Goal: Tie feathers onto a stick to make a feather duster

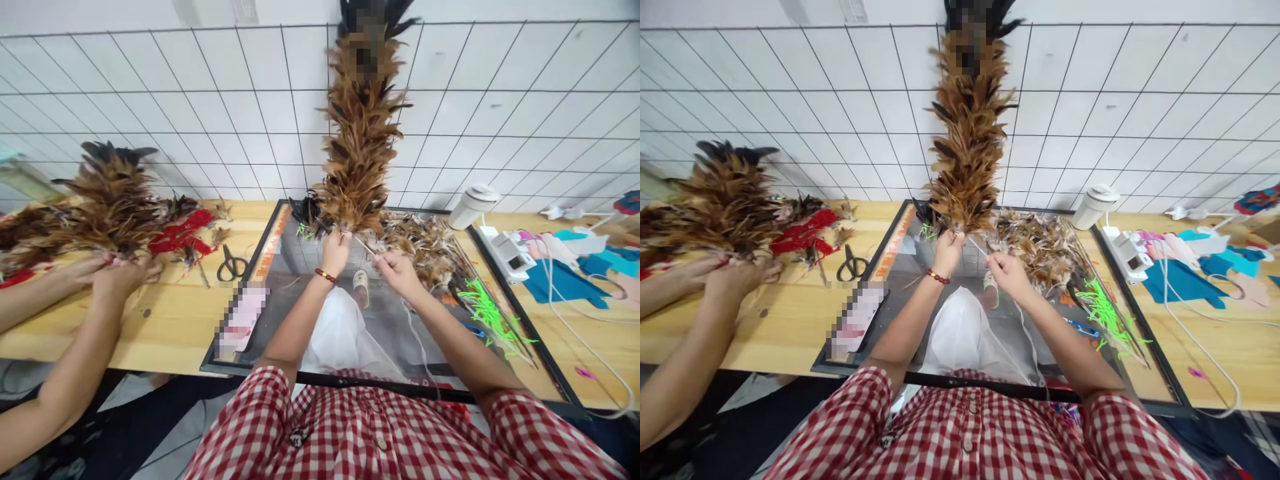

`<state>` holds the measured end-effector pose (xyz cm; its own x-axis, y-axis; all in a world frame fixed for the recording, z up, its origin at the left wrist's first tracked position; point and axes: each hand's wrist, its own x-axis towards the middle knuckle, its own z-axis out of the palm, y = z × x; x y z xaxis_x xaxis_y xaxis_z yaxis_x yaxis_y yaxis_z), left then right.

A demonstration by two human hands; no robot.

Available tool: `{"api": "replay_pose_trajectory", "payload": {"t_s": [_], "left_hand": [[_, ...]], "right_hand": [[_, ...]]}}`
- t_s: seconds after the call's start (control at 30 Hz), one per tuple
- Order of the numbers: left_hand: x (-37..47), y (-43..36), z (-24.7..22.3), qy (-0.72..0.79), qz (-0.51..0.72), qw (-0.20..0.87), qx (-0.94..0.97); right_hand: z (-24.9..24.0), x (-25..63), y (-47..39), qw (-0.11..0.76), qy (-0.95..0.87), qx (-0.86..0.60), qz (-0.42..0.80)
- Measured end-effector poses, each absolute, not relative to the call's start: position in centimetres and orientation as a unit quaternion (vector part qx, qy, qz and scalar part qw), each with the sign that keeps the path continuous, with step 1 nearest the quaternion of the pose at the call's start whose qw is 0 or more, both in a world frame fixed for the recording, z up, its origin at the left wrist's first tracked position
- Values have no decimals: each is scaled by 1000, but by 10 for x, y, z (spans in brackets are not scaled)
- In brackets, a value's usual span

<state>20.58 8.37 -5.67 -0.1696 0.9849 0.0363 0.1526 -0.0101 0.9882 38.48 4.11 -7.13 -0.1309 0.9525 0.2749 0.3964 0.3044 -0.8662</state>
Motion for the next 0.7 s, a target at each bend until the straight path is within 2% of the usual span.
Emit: {"api": "replay_pose_trajectory", "payload": {"t_s": [0.1,0.2,0.27,0.33,0.5,0.57,0.7], "left_hand": [[206,81,-67,645,404,246,601],[208,68,-68,661,325,207,644],[211,60,-67,656,297,203,663],[211,56,-66,656,269,191,679],[165,58,-66,704,245,56,665],[127,60,-63,713,224,-12,664],[49,63,-46,693,169,-72,697]], "right_hand": [[-42,375,34,297,-796,-503,159],[-3,354,44,187,-825,-530,63],[16,333,55,152,-840,-517,59],[27,313,65,163,-850,-479,146],[52,325,82,253,-675,-388,575],[65,358,90,284,-620,-360,636],[78,429,114,356,-573,-437,595]]}}
